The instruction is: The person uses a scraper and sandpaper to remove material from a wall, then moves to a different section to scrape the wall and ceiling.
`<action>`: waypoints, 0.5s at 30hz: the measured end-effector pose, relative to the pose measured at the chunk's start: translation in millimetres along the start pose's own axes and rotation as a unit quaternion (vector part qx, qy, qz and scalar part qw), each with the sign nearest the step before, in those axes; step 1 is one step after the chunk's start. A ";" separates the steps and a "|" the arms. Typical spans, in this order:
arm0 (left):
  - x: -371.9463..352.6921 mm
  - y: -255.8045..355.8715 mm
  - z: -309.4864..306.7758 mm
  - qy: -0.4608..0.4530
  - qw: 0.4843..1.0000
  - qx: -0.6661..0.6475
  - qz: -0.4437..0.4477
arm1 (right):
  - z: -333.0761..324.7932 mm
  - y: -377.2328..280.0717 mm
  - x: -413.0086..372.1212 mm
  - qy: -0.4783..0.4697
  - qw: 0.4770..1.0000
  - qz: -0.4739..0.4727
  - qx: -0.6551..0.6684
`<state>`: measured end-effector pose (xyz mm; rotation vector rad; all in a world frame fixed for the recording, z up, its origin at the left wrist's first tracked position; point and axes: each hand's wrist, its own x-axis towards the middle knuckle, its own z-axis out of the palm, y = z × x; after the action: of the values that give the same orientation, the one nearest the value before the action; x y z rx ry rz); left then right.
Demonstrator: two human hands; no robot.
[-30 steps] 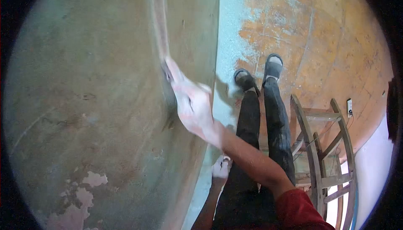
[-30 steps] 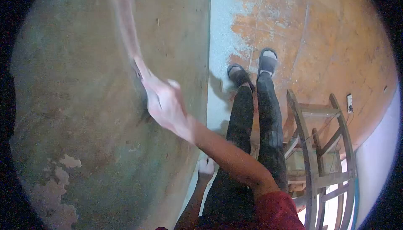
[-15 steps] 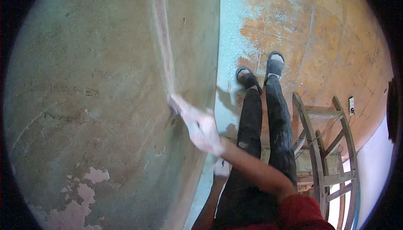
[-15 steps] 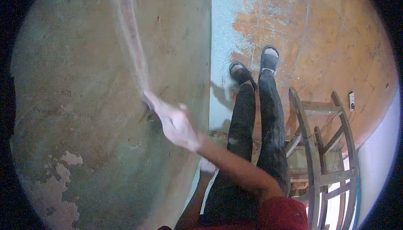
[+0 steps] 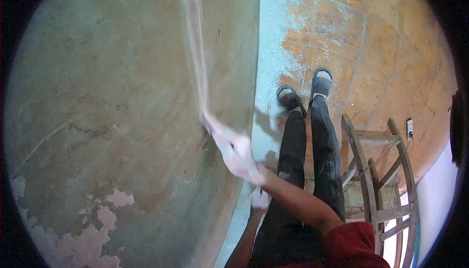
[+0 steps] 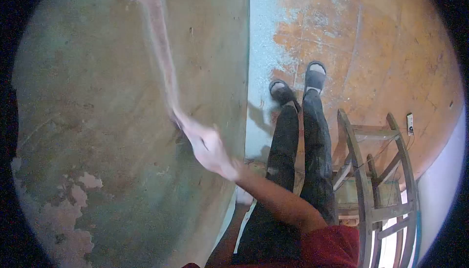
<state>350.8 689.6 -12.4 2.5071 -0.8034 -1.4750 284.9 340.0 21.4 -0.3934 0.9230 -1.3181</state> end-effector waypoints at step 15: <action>6.1 72.5 -30.3 -0.061 0.980 0.159 0.107 | -17.9 -32.2 86.2 -0.034 0.996 -0.042 -0.075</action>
<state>351.1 620.1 24.8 2.4541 -1.3837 -1.5409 248.2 255.5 3.6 -0.5952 0.9608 -1.3076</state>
